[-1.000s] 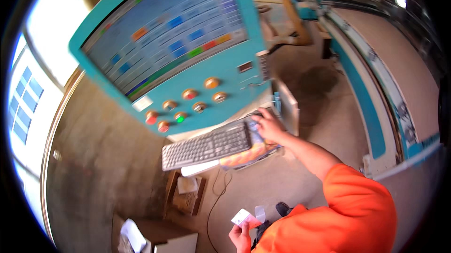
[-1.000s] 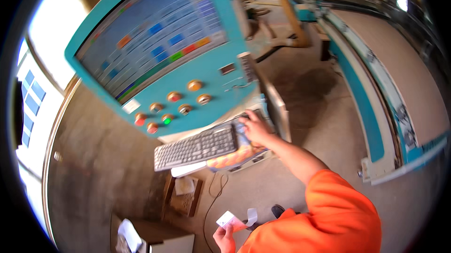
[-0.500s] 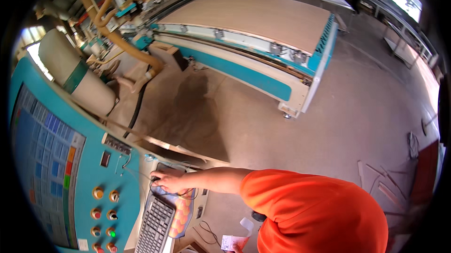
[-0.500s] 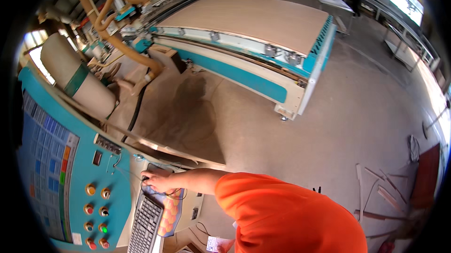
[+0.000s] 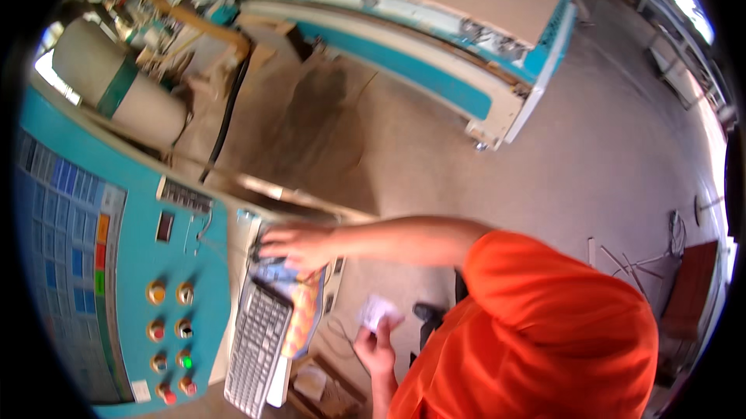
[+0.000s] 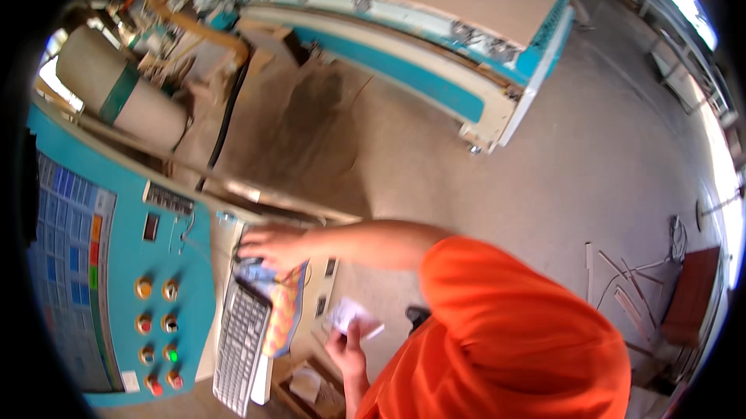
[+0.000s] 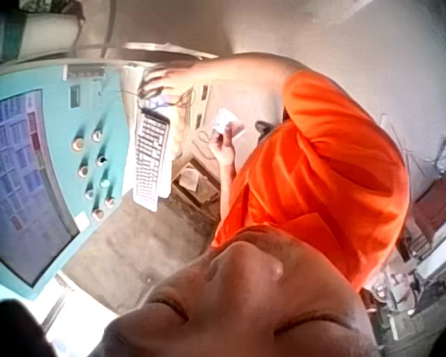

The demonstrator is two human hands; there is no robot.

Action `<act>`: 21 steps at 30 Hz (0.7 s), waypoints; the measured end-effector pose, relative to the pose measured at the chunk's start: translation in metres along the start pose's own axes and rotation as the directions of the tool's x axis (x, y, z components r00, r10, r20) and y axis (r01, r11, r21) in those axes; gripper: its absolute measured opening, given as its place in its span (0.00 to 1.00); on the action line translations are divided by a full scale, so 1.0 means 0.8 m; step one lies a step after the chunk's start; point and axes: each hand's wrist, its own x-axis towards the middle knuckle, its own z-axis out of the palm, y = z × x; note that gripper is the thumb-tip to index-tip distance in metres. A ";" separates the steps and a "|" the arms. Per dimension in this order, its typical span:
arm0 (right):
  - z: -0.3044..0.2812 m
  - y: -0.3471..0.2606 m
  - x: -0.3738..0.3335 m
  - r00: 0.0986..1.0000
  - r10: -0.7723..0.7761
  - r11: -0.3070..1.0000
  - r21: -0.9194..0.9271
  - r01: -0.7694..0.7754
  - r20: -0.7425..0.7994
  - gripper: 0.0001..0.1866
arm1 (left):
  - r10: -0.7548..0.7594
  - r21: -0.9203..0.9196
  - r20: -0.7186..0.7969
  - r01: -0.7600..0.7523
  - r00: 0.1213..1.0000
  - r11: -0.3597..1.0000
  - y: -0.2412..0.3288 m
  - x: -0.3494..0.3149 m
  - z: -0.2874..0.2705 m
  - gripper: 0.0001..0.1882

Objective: The person uses a computer to manage task data, peels individual adhesive labels from a backing sheet, and applies them to specific locations on large wood panels arranged on a CNC machine bed. The person then lifts and transfers the labeled panels one by one from the machine to an adjacent table.

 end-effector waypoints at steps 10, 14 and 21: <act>-0.309 0.040 -0.207 0.675 0.708 0.691 0.400 -0.602 -0.207 0.13 | 0.139 -0.275 0.361 -0.038 0.922 0.961 0.082 0.230 0.192 0.23; -0.388 0.076 -0.191 0.747 0.658 0.706 0.428 -0.565 -0.100 0.13 | 0.158 -0.272 0.411 -0.044 0.898 0.961 0.110 0.317 0.281 0.27; -0.473 0.212 -0.121 0.732 0.645 0.737 0.432 -0.520 -0.219 0.14 | 0.285 -0.234 0.484 -0.191 0.827 0.953 0.125 0.491 0.363 0.30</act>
